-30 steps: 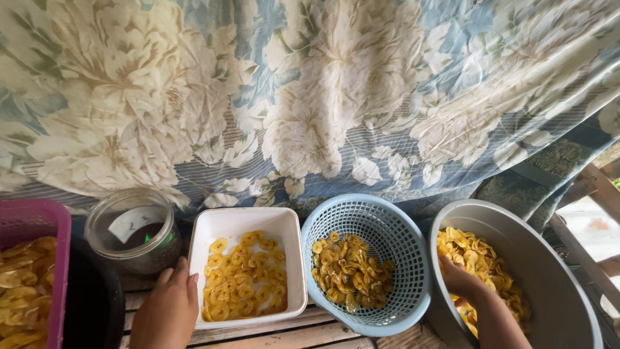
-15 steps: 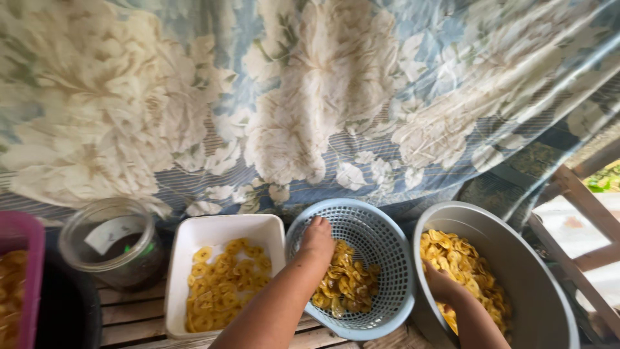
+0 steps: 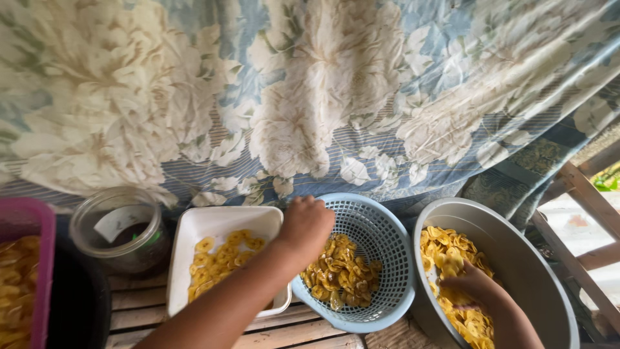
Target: The person transfers banana chips from a large purple basket into white containers and a blue basket by hand, then uses a green scoop to fill a clear jar with chips from a white container.
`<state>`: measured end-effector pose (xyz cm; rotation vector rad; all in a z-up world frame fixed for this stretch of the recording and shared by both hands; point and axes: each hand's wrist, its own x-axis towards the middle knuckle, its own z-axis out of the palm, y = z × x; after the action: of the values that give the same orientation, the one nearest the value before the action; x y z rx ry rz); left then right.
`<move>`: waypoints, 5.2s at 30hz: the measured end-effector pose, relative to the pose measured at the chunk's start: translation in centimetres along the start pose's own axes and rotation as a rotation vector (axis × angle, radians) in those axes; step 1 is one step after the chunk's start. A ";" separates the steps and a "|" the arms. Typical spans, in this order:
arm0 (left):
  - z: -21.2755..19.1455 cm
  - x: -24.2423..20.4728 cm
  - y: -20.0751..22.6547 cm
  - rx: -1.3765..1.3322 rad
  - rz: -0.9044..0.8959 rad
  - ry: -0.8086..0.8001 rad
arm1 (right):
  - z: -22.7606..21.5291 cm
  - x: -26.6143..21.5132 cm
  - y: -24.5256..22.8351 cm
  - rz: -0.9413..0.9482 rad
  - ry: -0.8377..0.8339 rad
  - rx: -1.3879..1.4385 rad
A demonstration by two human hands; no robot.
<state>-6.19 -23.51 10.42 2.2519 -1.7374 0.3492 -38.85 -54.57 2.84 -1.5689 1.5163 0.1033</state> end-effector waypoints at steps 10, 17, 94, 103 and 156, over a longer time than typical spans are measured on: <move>-6.6 -10.7 -8.0 0.064 -0.310 -0.102 | -0.8 -5.0 -0.6 -0.085 0.174 0.290; -8.3 -16.7 -7.3 -0.284 -0.452 0.347 | 4.1 -15.8 -14.1 -0.703 -0.222 0.332; -12.9 -20.5 -22.4 -0.096 -0.477 0.375 | 45.3 -28.1 -32.7 -1.367 -0.211 -0.966; -12.9 -20.2 -22.7 -0.136 -0.478 0.344 | 37.3 -24.4 -30.8 -0.882 -0.551 -0.325; -12.8 -19.4 -23.1 -0.171 -0.551 0.317 | 46.6 -28.6 -32.4 -1.489 0.206 -1.178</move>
<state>11.05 4.15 13.90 2.2811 -0.9096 0.3879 5.04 -9.40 11.34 -3.3051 -0.1014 -0.0493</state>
